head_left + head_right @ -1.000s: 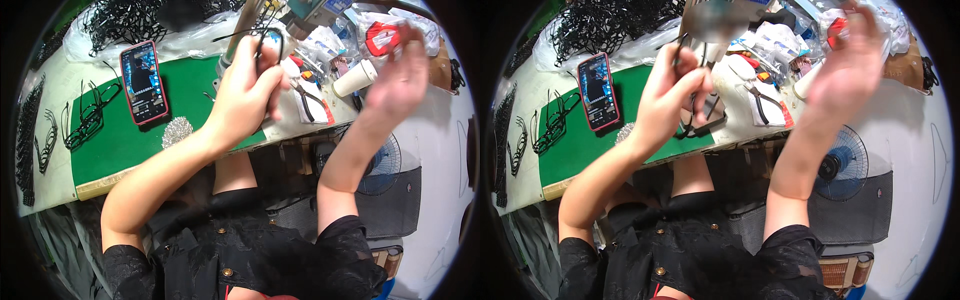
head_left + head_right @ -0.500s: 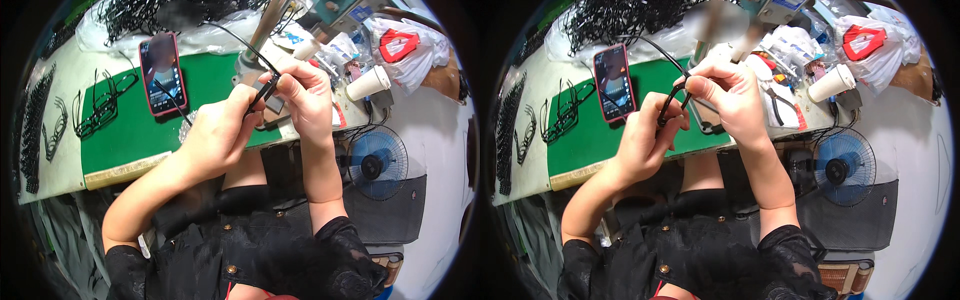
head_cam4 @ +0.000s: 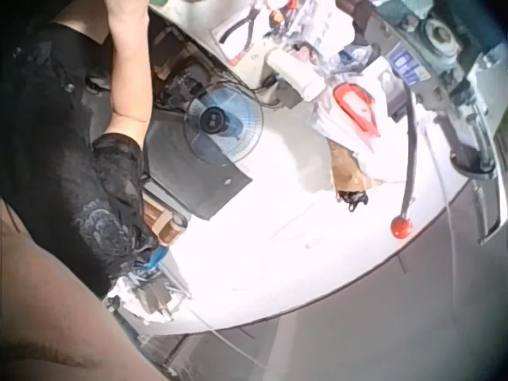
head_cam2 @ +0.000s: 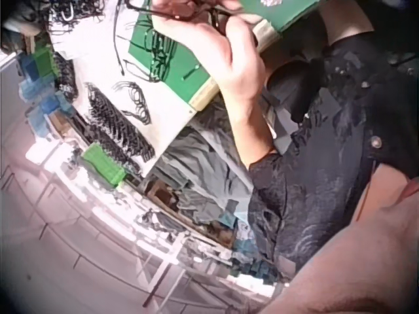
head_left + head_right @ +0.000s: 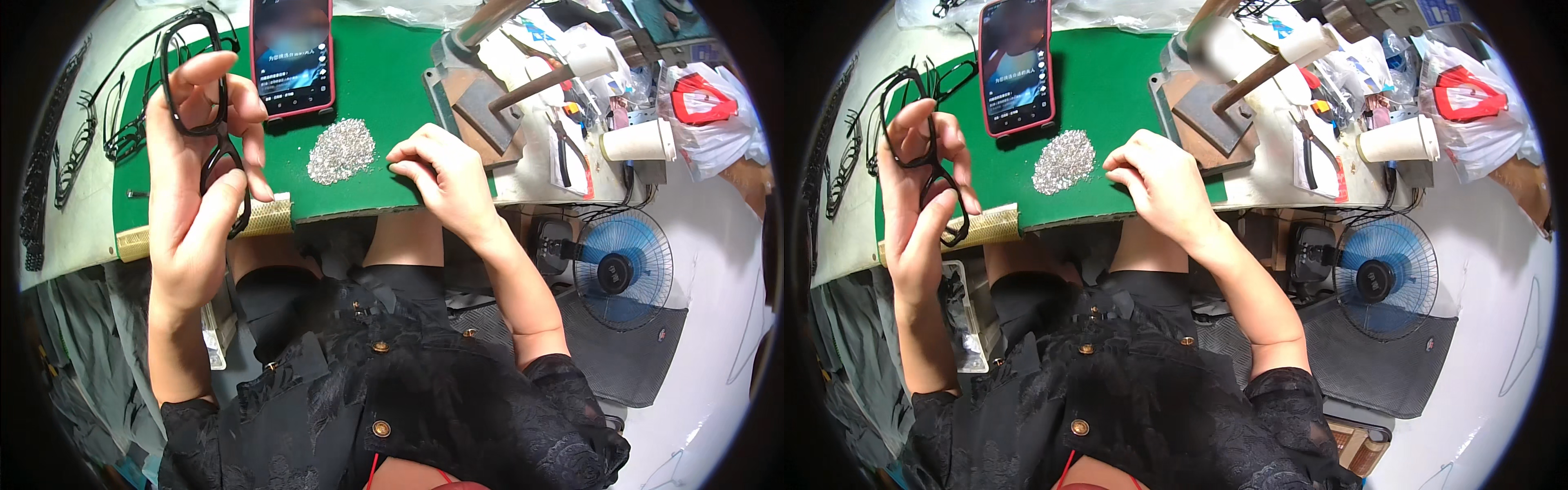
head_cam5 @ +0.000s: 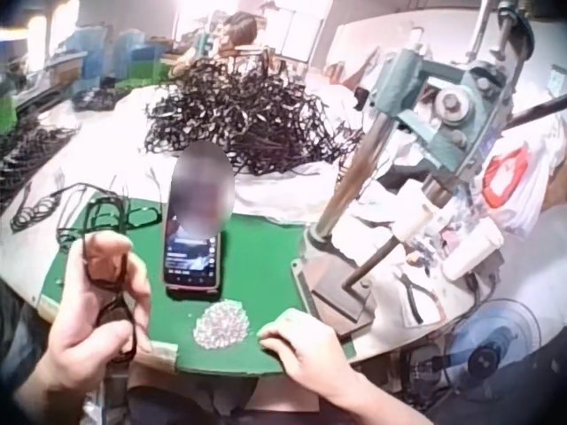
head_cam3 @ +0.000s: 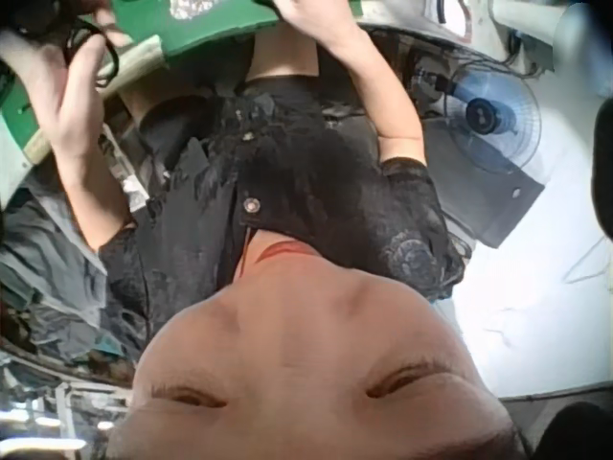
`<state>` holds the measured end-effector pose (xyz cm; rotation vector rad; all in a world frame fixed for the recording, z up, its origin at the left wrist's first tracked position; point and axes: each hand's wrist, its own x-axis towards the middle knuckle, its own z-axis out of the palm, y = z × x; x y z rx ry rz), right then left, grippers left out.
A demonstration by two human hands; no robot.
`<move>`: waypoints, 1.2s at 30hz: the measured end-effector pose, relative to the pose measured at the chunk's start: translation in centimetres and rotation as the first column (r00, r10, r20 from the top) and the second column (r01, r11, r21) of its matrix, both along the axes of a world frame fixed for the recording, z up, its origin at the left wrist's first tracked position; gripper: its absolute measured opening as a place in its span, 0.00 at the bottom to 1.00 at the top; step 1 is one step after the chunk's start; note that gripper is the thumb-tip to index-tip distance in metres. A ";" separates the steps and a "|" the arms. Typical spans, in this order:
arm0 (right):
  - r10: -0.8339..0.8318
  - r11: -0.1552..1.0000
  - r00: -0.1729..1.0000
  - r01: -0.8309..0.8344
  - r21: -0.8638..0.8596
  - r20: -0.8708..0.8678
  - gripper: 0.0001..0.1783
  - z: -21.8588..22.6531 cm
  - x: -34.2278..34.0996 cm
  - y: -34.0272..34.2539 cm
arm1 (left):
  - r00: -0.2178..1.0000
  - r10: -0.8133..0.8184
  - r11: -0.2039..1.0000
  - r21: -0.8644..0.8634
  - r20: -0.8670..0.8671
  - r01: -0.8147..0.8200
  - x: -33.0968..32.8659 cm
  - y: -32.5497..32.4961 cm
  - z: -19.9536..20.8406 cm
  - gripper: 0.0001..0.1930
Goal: The person assembles eyeglasses by attaching nose pads to the frames using a small tool. They pick up frames, apply the pads, and place the finished glasses on the table.
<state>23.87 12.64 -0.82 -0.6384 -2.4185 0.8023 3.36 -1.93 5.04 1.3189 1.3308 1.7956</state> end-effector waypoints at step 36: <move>-0.052 0.863 0.973 -0.070 -0.500 -0.225 0.02 1.4 0.6 0.4 | 0.908 -0.080 0.903 -0.356 0.411 0.241 3.3 -2.1 8.0 0.26</move>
